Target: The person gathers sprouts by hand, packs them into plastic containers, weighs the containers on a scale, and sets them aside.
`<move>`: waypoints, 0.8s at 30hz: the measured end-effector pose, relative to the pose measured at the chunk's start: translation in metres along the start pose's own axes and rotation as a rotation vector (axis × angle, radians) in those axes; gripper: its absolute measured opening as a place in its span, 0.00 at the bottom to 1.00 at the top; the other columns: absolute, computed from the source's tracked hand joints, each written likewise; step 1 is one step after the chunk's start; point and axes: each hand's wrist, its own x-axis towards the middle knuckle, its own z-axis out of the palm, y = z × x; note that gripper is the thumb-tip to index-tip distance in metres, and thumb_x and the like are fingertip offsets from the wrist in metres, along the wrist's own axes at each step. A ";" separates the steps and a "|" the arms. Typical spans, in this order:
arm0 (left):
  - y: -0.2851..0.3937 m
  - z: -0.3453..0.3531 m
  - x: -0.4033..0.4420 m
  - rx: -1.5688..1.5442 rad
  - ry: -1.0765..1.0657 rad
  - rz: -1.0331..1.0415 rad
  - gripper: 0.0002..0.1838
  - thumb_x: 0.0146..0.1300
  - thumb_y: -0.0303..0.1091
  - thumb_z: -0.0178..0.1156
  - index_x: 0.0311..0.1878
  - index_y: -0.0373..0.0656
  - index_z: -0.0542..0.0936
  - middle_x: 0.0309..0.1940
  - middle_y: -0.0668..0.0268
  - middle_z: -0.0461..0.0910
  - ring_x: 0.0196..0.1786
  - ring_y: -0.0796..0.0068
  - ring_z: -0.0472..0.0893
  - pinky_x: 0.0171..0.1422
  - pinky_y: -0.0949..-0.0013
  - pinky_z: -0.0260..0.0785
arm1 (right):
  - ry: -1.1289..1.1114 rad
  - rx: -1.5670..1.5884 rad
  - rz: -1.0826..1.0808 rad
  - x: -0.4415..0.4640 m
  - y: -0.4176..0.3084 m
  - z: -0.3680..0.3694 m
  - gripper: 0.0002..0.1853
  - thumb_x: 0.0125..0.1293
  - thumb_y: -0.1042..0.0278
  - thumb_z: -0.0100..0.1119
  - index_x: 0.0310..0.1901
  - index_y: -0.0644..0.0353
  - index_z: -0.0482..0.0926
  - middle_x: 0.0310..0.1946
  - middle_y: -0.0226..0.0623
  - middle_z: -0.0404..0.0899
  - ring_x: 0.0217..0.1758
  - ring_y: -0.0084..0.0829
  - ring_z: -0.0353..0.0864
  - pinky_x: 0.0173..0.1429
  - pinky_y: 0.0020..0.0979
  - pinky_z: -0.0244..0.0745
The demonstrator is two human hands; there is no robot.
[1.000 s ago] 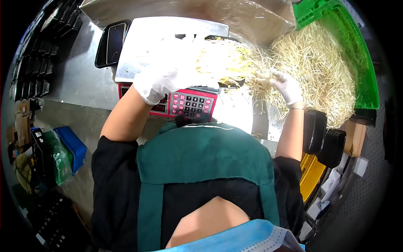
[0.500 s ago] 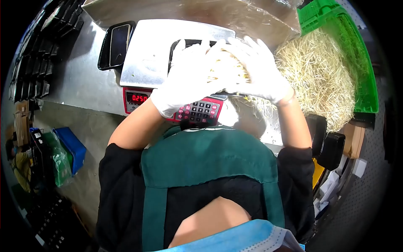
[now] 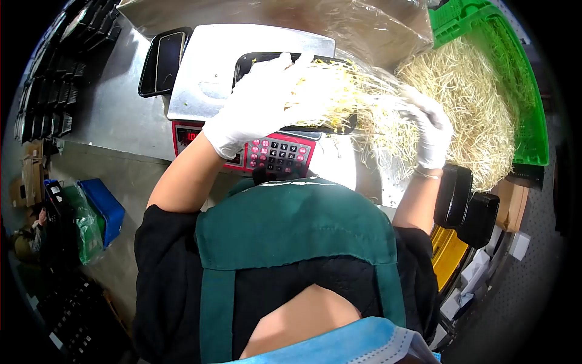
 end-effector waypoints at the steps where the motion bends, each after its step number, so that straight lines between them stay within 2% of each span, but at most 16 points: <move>1: 0.001 0.000 0.000 0.006 -0.009 -0.012 0.42 0.60 0.54 0.61 0.71 0.36 0.63 0.54 0.43 0.73 0.54 0.49 0.74 0.60 0.55 0.65 | 0.103 0.036 0.006 -0.002 0.017 -0.020 0.18 0.61 0.80 0.62 0.54 0.67 0.80 0.45 0.42 0.85 0.40 0.24 0.84 0.43 0.22 0.79; 3: 0.010 -0.009 0.005 0.072 -0.050 -0.041 0.40 0.59 0.51 0.64 0.70 0.39 0.65 0.57 0.47 0.74 0.58 0.50 0.73 0.64 0.55 0.63 | 0.148 -0.003 0.067 -0.004 0.049 -0.044 0.21 0.59 0.73 0.67 0.55 0.63 0.79 0.50 0.42 0.84 0.45 0.30 0.85 0.50 0.27 0.79; 5: 0.010 -0.014 0.002 0.142 -0.098 -0.064 0.39 0.58 0.47 0.68 0.69 0.41 0.67 0.59 0.50 0.75 0.62 0.51 0.72 0.67 0.56 0.62 | -0.268 -1.032 0.195 -0.007 0.062 -0.049 0.23 0.56 0.66 0.71 0.55 0.57 0.80 0.53 0.40 0.82 0.52 0.36 0.83 0.59 0.32 0.76; 6: 0.003 -0.018 -0.001 0.006 -0.046 -0.040 0.38 0.55 0.45 0.70 0.67 0.41 0.69 0.57 0.51 0.75 0.61 0.53 0.73 0.66 0.55 0.63 | -0.366 -1.212 0.170 -0.018 0.052 -0.049 0.25 0.55 0.58 0.72 0.55 0.50 0.80 0.55 0.39 0.81 0.57 0.39 0.80 0.64 0.35 0.71; 7: -0.005 -0.022 -0.006 -0.130 0.006 -0.022 0.37 0.53 0.43 0.72 0.65 0.40 0.71 0.55 0.52 0.76 0.59 0.55 0.74 0.65 0.55 0.63 | -0.365 -1.303 0.347 -0.017 0.033 -0.049 0.25 0.57 0.58 0.70 0.57 0.49 0.79 0.55 0.40 0.81 0.58 0.37 0.80 0.63 0.35 0.73; 9: 0.009 -0.067 -0.005 -0.120 0.057 -0.117 0.34 0.53 0.36 0.72 0.64 0.41 0.72 0.56 0.53 0.76 0.63 0.63 0.72 0.69 0.59 0.61 | -0.077 -1.012 0.177 -0.026 0.026 -0.068 0.15 0.63 0.62 0.65 0.51 0.51 0.83 0.50 0.39 0.83 0.55 0.35 0.82 0.60 0.31 0.74; 10: -0.003 -0.068 -0.017 -0.308 0.185 -0.148 0.32 0.58 0.34 0.69 0.66 0.40 0.71 0.59 0.54 0.75 0.64 0.64 0.71 0.70 0.62 0.61 | 0.026 -0.800 0.083 -0.030 0.016 -0.069 0.13 0.68 0.66 0.60 0.51 0.61 0.83 0.50 0.39 0.84 0.53 0.29 0.82 0.62 0.30 0.73; 11: -0.021 -0.069 -0.031 -0.492 0.319 -0.177 0.30 0.62 0.32 0.65 0.67 0.40 0.69 0.61 0.55 0.73 0.66 0.65 0.70 0.71 0.64 0.60 | 0.051 -0.700 0.049 -0.034 0.001 -0.062 0.18 0.70 0.69 0.57 0.59 0.62 0.77 0.59 0.42 0.77 0.60 0.35 0.78 0.68 0.33 0.68; 13: -0.046 -0.077 -0.055 -0.719 0.366 -0.490 0.26 0.70 0.30 0.56 0.70 0.37 0.65 0.65 0.58 0.70 0.68 0.69 0.68 0.74 0.67 0.57 | 0.066 -0.399 -0.225 -0.038 -0.012 -0.017 0.29 0.71 0.63 0.57 0.71 0.59 0.62 0.70 0.43 0.64 0.70 0.40 0.67 0.74 0.39 0.60; 15: -0.072 -0.062 -0.073 -0.951 0.489 -0.629 0.26 0.72 0.33 0.52 0.71 0.36 0.63 0.66 0.60 0.69 0.67 0.71 0.68 0.72 0.68 0.60 | -0.007 -0.281 -0.268 -0.043 -0.003 0.033 0.40 0.70 0.55 0.57 0.76 0.55 0.47 0.75 0.45 0.52 0.75 0.45 0.57 0.77 0.45 0.53; 16: -0.067 -0.050 -0.071 -0.871 0.572 -0.564 0.21 0.68 0.32 0.56 0.63 0.36 0.71 0.56 0.57 0.76 0.59 0.67 0.76 0.59 0.64 0.73 | -0.012 -0.216 -0.219 -0.046 0.007 0.058 0.43 0.69 0.45 0.54 0.76 0.56 0.46 0.75 0.48 0.51 0.77 0.45 0.53 0.78 0.47 0.49; 19: -0.030 -0.018 -0.037 -0.269 0.227 -0.342 0.32 0.66 0.46 0.58 0.68 0.39 0.67 0.65 0.54 0.69 0.68 0.59 0.68 0.72 0.59 0.60 | -0.002 -0.034 -0.213 -0.016 -0.004 0.111 0.42 0.72 0.43 0.47 0.76 0.59 0.44 0.75 0.49 0.49 0.78 0.42 0.52 0.78 0.43 0.47; 20: -0.013 -0.012 -0.026 -0.360 0.318 -0.153 0.36 0.65 0.55 0.58 0.68 0.40 0.68 0.62 0.48 0.71 0.66 0.49 0.69 0.73 0.58 0.55 | 0.006 -0.145 -0.309 -0.004 -0.013 0.131 0.41 0.70 0.46 0.51 0.75 0.60 0.48 0.73 0.50 0.55 0.76 0.43 0.56 0.77 0.43 0.51; 21: 0.006 -0.019 -0.016 -0.369 0.229 -0.092 0.41 0.63 0.61 0.57 0.70 0.42 0.64 0.63 0.49 0.70 0.67 0.51 0.69 0.74 0.54 0.52 | -0.061 -0.313 -0.394 0.007 -0.012 0.135 0.38 0.69 0.48 0.53 0.73 0.61 0.53 0.69 0.51 0.60 0.72 0.45 0.61 0.75 0.43 0.55; 23: 0.012 -0.009 -0.006 0.051 0.093 -0.043 0.42 0.58 0.60 0.60 0.70 0.42 0.64 0.62 0.50 0.71 0.64 0.50 0.71 0.72 0.50 0.52 | -0.261 -0.682 -0.558 0.024 -0.007 0.130 0.32 0.67 0.54 0.57 0.67 0.63 0.65 0.61 0.53 0.71 0.65 0.50 0.70 0.69 0.44 0.62; 24: 0.014 -0.006 -0.003 0.028 0.100 -0.017 0.42 0.58 0.60 0.60 0.70 0.42 0.64 0.62 0.50 0.71 0.64 0.50 0.71 0.72 0.50 0.52 | -0.264 -0.751 -0.474 0.019 -0.013 0.132 0.29 0.66 0.56 0.58 0.64 0.64 0.68 0.57 0.54 0.73 0.62 0.52 0.72 0.67 0.45 0.64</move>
